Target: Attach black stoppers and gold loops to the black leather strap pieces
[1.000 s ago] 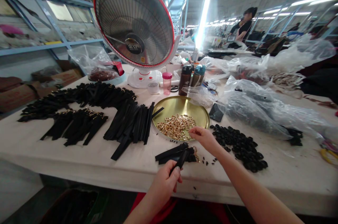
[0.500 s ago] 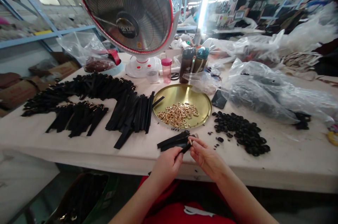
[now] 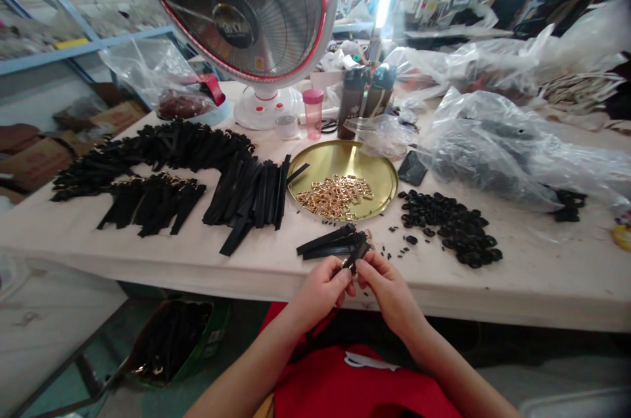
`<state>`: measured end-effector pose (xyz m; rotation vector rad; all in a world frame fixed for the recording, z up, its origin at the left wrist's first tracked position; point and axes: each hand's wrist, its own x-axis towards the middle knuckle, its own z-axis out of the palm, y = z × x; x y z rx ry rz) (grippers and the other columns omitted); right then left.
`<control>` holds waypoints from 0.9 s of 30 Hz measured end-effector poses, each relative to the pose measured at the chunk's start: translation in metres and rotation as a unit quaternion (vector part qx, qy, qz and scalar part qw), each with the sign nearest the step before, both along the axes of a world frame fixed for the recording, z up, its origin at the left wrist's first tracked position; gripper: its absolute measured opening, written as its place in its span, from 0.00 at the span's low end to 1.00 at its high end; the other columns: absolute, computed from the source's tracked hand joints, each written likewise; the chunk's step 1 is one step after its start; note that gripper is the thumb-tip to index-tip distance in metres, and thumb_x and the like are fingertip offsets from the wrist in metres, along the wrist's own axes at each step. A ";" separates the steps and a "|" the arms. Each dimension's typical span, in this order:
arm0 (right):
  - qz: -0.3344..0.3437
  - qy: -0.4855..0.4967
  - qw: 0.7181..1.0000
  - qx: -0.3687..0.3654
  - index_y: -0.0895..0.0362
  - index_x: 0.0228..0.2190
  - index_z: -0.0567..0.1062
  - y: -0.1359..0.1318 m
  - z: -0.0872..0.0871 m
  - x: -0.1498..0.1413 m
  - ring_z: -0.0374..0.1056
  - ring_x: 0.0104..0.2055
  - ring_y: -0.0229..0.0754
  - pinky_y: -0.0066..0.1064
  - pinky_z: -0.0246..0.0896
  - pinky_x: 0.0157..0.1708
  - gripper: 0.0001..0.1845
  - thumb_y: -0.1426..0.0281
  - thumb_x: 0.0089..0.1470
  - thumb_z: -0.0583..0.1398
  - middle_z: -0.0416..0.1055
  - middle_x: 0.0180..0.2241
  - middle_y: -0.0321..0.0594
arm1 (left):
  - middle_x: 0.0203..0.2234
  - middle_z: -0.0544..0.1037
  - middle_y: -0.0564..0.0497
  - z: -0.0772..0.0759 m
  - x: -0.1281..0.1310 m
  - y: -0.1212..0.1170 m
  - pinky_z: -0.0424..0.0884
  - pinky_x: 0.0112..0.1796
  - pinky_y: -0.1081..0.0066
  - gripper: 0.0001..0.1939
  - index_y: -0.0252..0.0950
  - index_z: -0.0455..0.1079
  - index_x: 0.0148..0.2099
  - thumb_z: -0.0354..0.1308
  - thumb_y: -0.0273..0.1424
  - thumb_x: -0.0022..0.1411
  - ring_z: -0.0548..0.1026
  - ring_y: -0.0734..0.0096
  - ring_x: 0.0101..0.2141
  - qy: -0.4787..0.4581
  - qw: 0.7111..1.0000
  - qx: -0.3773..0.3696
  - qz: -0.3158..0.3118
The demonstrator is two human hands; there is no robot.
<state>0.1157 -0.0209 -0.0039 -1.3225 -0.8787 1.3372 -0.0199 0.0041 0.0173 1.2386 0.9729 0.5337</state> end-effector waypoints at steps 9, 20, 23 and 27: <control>-0.003 -0.276 0.947 0.164 0.56 0.26 0.66 -0.014 -0.014 0.007 0.60 0.30 0.38 0.31 0.56 0.31 0.06 0.66 0.50 0.57 0.63 0.29 0.38 | 0.18 0.68 0.56 -0.002 0.000 -0.009 0.57 0.20 0.78 0.14 0.34 0.59 0.31 0.47 0.40 0.59 0.61 0.81 0.17 0.079 0.996 0.028 -0.005; 0.125 -0.097 0.983 0.091 0.57 0.29 0.68 -0.019 -0.002 0.030 0.60 0.30 0.37 0.29 0.55 0.31 0.11 0.61 0.54 0.55 0.65 0.27 0.35 | 0.20 0.68 0.57 -0.015 0.006 0.001 0.59 0.20 0.77 0.20 0.34 0.59 0.43 0.54 0.43 0.55 0.64 0.79 0.17 0.072 0.997 0.013 -0.029; 0.156 -0.137 0.975 0.080 0.56 0.35 0.69 -0.015 -0.005 0.062 0.63 0.34 0.41 0.32 0.57 0.34 0.15 0.58 0.54 0.54 0.68 0.31 0.39 | 0.23 0.69 0.57 -0.009 0.011 0.001 0.62 0.24 0.76 0.22 0.37 0.57 0.54 0.50 0.38 0.59 0.66 0.78 0.20 0.066 0.993 0.050 -0.088; -0.017 -0.424 0.903 0.059 0.57 0.32 0.70 0.013 -0.022 0.114 0.60 0.29 0.40 0.35 0.55 0.33 0.13 0.60 0.53 0.54 0.65 0.31 0.40 | 0.18 0.66 0.58 -0.011 0.016 0.002 0.57 0.21 0.78 0.17 0.36 0.65 0.46 0.46 0.41 0.61 0.61 0.80 0.18 0.103 0.990 0.043 -0.087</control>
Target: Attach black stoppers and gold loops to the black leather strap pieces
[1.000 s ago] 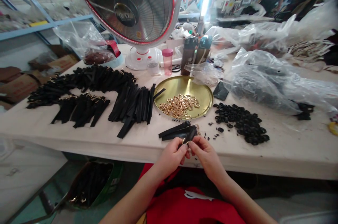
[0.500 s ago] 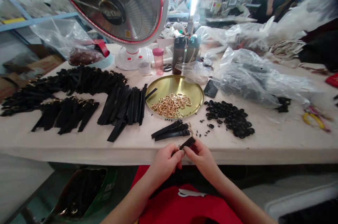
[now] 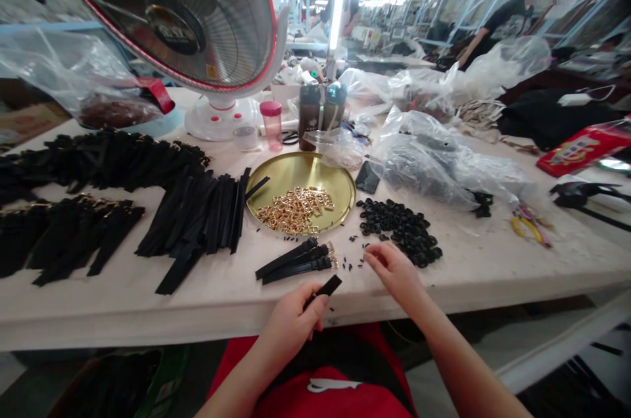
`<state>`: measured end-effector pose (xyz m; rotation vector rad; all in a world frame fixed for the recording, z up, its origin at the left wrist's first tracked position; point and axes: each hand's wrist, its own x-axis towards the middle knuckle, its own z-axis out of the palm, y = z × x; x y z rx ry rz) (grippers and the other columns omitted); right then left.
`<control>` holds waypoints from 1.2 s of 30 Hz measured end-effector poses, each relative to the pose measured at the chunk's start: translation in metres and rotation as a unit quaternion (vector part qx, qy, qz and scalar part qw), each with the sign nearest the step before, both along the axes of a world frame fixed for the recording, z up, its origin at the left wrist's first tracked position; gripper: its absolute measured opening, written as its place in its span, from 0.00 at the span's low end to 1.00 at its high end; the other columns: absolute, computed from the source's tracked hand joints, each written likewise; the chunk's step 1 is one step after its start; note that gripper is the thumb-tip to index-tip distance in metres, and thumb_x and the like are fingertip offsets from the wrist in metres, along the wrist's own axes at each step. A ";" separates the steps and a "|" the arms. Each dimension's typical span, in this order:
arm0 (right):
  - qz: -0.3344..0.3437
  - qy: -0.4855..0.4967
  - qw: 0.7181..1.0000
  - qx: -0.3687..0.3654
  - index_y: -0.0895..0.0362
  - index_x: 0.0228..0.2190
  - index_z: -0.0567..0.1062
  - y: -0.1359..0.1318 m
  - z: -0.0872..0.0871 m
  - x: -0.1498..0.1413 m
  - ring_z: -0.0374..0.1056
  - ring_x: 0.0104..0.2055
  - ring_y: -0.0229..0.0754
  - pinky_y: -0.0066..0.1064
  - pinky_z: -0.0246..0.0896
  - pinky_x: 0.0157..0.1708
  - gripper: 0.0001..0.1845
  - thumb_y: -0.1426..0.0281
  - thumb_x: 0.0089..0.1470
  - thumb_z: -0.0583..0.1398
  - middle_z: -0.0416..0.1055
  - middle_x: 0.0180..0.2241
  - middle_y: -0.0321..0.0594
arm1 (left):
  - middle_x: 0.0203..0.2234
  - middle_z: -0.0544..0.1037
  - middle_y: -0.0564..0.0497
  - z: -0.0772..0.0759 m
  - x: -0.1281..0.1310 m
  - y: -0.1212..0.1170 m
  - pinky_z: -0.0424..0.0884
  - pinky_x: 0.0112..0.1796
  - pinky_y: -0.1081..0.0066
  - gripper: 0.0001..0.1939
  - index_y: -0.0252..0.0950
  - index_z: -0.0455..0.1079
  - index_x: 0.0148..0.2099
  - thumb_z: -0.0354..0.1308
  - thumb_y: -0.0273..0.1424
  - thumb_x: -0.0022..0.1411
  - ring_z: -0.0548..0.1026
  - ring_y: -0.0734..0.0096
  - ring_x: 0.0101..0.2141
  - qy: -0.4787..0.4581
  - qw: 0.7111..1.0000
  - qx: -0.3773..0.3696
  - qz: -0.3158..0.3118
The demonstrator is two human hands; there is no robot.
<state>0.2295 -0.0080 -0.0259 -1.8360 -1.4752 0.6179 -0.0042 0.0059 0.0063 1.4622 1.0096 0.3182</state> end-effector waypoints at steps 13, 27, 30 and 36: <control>0.040 0.492 0.865 -0.089 0.57 0.27 0.68 0.007 0.018 -0.024 0.57 0.25 0.32 0.25 0.56 0.27 0.15 0.59 0.44 0.64 0.62 0.23 0.32 | 0.16 0.63 0.59 0.011 0.005 0.003 0.57 0.23 0.78 0.15 0.35 0.65 0.35 0.47 0.42 0.61 0.60 0.80 0.19 -0.007 0.996 0.044 0.074; -0.030 0.455 0.890 -0.004 0.55 0.28 0.71 -0.021 0.008 -0.084 0.58 0.28 0.35 0.27 0.54 0.33 0.14 0.58 0.48 0.62 0.64 0.25 0.32 | 0.21 0.67 0.54 0.011 -0.001 -0.005 0.57 0.27 0.75 0.14 0.34 0.67 0.29 0.46 0.37 0.60 0.64 0.75 0.25 0.048 0.989 0.135 0.041; -0.036 0.457 0.888 0.021 0.55 0.27 0.69 -0.026 0.008 -0.090 0.59 0.30 0.36 0.29 0.55 0.36 0.13 0.59 0.47 0.63 0.65 0.28 0.33 | 0.17 0.63 0.56 0.009 0.001 -0.007 0.56 0.24 0.76 0.14 0.34 0.65 0.29 0.46 0.39 0.59 0.61 0.77 0.21 0.019 0.995 0.067 0.077; -0.053 0.493 0.868 -0.018 0.55 0.28 0.68 -0.029 0.002 -0.094 0.59 0.28 0.35 0.28 0.55 0.34 0.14 0.58 0.46 0.63 0.64 0.24 0.31 | 0.19 0.64 0.56 0.006 -0.002 -0.012 0.55 0.26 0.75 0.14 0.35 0.67 0.31 0.46 0.37 0.60 0.62 0.76 0.23 0.049 0.990 0.116 0.056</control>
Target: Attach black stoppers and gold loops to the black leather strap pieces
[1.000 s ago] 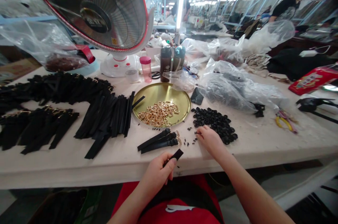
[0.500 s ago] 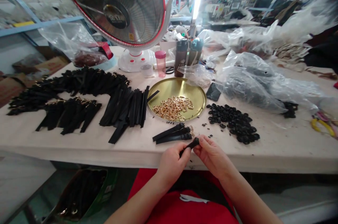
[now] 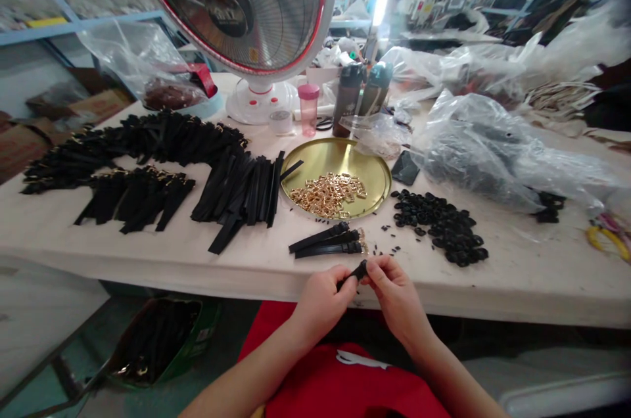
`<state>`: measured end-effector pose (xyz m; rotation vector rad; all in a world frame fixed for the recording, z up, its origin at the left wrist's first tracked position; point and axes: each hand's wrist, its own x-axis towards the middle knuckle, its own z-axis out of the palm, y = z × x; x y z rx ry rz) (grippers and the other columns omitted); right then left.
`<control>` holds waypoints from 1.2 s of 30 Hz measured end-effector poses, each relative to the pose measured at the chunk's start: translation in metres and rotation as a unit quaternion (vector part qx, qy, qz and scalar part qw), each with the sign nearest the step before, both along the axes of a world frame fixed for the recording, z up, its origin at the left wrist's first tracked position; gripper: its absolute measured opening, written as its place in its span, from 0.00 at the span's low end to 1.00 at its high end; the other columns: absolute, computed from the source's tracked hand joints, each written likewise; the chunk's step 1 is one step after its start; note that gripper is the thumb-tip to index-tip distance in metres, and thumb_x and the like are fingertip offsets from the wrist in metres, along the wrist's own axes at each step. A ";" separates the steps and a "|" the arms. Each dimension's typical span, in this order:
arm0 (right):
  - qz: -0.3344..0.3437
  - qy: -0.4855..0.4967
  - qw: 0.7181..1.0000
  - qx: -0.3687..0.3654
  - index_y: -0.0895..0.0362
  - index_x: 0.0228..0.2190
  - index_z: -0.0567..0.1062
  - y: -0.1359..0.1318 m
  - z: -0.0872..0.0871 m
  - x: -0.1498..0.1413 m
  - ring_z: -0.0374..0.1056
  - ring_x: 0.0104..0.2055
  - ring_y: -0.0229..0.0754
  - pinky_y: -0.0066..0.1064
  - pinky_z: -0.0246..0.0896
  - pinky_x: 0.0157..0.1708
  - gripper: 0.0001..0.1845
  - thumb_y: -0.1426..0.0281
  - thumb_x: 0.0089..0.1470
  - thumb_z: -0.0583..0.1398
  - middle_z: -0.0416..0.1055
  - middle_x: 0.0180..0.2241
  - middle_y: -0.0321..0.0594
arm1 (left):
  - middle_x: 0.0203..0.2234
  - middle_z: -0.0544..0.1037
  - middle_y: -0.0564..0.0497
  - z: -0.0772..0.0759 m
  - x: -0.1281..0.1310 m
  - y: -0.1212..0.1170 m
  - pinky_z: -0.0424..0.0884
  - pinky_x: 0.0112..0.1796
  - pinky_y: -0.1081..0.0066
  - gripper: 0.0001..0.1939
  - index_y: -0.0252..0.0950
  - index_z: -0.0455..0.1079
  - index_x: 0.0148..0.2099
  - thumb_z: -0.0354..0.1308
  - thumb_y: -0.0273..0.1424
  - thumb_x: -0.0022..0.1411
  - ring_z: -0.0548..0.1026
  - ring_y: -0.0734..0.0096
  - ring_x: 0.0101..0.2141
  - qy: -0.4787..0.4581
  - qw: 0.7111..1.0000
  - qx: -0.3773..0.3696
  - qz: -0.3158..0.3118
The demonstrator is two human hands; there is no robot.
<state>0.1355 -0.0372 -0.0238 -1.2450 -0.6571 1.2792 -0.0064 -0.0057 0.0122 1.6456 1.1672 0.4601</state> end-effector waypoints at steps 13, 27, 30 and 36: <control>0.005 0.147 0.987 -0.066 0.56 0.28 0.74 -0.004 0.000 -0.001 0.55 0.26 0.32 0.23 0.55 0.28 0.14 0.62 0.39 0.68 0.64 0.25 0.32 | 0.27 0.73 0.53 0.001 0.003 0.001 0.62 0.33 0.73 0.13 0.36 0.63 0.46 0.45 0.30 0.59 0.69 0.72 0.29 -0.013 0.998 -0.012 -0.060; 0.070 0.172 0.981 -0.050 0.54 0.31 0.74 -0.018 0.001 -0.005 0.59 0.30 0.38 0.29 0.59 0.31 0.12 0.59 0.48 0.61 0.66 0.30 0.38 | 0.29 0.74 0.54 -0.002 -0.010 -0.003 0.62 0.32 0.73 0.12 0.37 0.58 0.41 0.52 0.36 0.57 0.71 0.71 0.31 0.001 1.000 -0.028 0.002; 0.133 0.203 0.967 -0.077 0.53 0.32 0.73 -0.021 0.004 -0.007 0.58 0.27 0.36 0.28 0.58 0.29 0.11 0.61 0.47 0.62 0.64 0.28 0.36 | 0.30 0.74 0.53 0.003 -0.011 -0.006 0.61 0.32 0.72 0.10 0.37 0.62 0.38 0.51 0.38 0.58 0.70 0.70 0.31 0.047 0.999 0.012 -0.003; 0.179 0.309 0.917 -0.181 0.56 0.28 0.71 -0.028 0.005 -0.002 0.57 0.25 0.34 0.27 0.57 0.28 0.17 0.57 0.39 0.66 0.62 0.25 0.34 | 0.31 0.75 0.51 0.017 -0.011 -0.006 0.60 0.31 0.72 0.13 0.37 0.67 0.35 0.51 0.41 0.57 0.71 0.67 0.33 0.115 0.991 0.040 -0.061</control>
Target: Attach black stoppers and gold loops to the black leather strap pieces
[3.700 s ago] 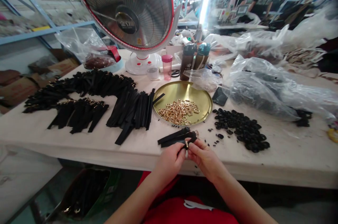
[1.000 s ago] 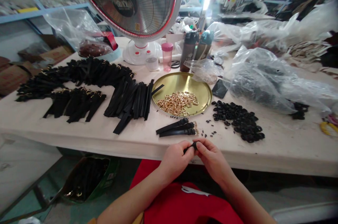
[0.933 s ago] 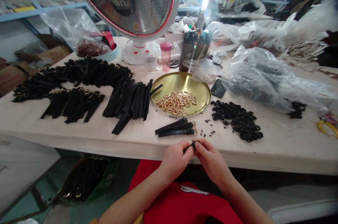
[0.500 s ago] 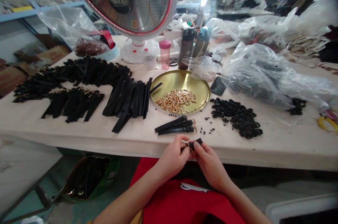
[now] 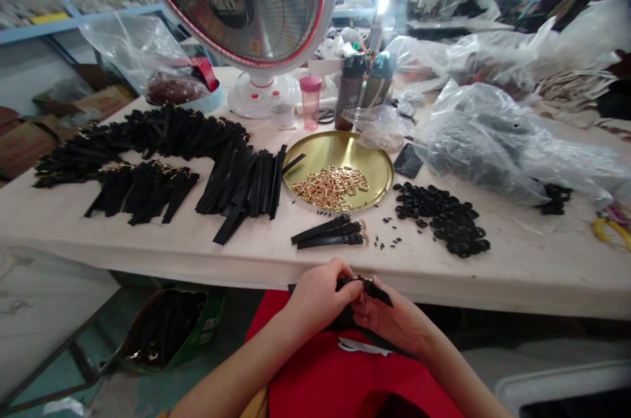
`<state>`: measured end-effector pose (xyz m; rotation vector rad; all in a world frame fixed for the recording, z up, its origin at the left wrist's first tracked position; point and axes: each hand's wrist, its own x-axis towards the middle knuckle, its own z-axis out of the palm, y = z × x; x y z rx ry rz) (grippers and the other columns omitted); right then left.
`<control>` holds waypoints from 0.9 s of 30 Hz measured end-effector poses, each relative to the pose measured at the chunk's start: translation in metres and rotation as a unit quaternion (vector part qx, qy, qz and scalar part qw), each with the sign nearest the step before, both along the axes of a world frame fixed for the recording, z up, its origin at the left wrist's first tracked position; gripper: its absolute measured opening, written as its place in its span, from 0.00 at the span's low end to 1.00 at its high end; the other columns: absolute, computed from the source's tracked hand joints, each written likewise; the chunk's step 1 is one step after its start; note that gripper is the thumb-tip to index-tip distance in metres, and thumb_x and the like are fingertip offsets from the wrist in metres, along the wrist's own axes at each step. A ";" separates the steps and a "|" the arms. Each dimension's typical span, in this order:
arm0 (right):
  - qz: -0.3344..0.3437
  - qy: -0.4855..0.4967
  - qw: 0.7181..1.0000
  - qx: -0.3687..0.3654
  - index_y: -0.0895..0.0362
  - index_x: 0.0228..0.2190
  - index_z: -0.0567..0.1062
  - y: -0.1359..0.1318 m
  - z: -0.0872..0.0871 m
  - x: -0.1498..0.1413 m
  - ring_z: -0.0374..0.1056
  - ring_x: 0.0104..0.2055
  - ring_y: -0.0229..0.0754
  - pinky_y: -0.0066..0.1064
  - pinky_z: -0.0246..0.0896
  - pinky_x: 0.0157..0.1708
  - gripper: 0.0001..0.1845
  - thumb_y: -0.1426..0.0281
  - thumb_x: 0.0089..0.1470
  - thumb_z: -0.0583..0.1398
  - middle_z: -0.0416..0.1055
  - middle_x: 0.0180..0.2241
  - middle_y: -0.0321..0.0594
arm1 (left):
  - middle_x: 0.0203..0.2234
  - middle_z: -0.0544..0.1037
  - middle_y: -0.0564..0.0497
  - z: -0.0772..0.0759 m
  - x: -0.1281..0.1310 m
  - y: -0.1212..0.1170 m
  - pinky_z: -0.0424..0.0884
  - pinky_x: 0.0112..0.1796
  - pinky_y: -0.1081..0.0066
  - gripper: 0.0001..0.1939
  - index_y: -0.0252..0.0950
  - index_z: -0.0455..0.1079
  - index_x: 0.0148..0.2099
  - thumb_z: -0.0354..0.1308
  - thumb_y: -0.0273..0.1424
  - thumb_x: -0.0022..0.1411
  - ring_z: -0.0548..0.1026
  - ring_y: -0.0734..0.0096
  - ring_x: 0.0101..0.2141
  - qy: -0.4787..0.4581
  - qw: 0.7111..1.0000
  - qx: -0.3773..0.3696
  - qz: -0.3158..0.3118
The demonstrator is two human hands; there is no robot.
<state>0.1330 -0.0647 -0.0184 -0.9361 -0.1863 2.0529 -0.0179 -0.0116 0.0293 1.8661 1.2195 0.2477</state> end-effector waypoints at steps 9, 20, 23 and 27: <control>-0.040 -0.133 0.982 0.129 0.56 0.25 0.68 0.004 0.008 0.009 0.54 0.27 0.35 0.28 0.55 0.28 0.16 0.55 0.46 0.61 0.58 0.24 0.34 | 0.29 0.76 0.51 0.006 -0.005 0.002 0.60 0.27 0.74 0.12 0.36 0.69 0.33 0.54 0.40 0.53 0.71 0.68 0.30 -0.014 0.997 -0.079 -0.018; -0.004 -0.432 0.878 0.206 0.56 0.36 0.63 0.019 -0.008 0.014 0.57 0.22 0.35 0.28 0.54 0.23 0.21 0.53 0.48 0.57 0.59 0.21 0.30 | 0.25 0.73 0.51 -0.019 -0.001 0.008 0.62 0.24 0.77 0.16 0.29 0.67 0.42 0.54 0.36 0.54 0.66 0.80 0.20 -0.197 0.939 -0.279 0.040; 0.025 -0.474 0.850 0.229 0.57 0.31 0.64 0.018 -0.005 0.014 0.55 0.21 0.35 0.28 0.52 0.22 0.17 0.54 0.51 0.55 0.57 0.19 0.30 | 0.26 0.74 0.50 -0.024 -0.002 0.009 0.61 0.24 0.77 0.18 0.29 0.66 0.43 0.54 0.37 0.54 0.66 0.81 0.19 -0.203 0.928 -0.310 0.022; -0.019 -0.587 0.753 0.297 0.57 0.31 0.65 0.013 -0.005 0.011 0.59 0.25 0.36 0.28 0.56 0.27 0.13 0.59 0.54 0.53 0.63 0.24 0.35 | 0.27 0.75 0.50 -0.030 -0.007 0.008 0.60 0.23 0.77 0.16 0.30 0.65 0.36 0.53 0.40 0.55 0.65 0.82 0.19 -0.189 0.919 -0.345 0.009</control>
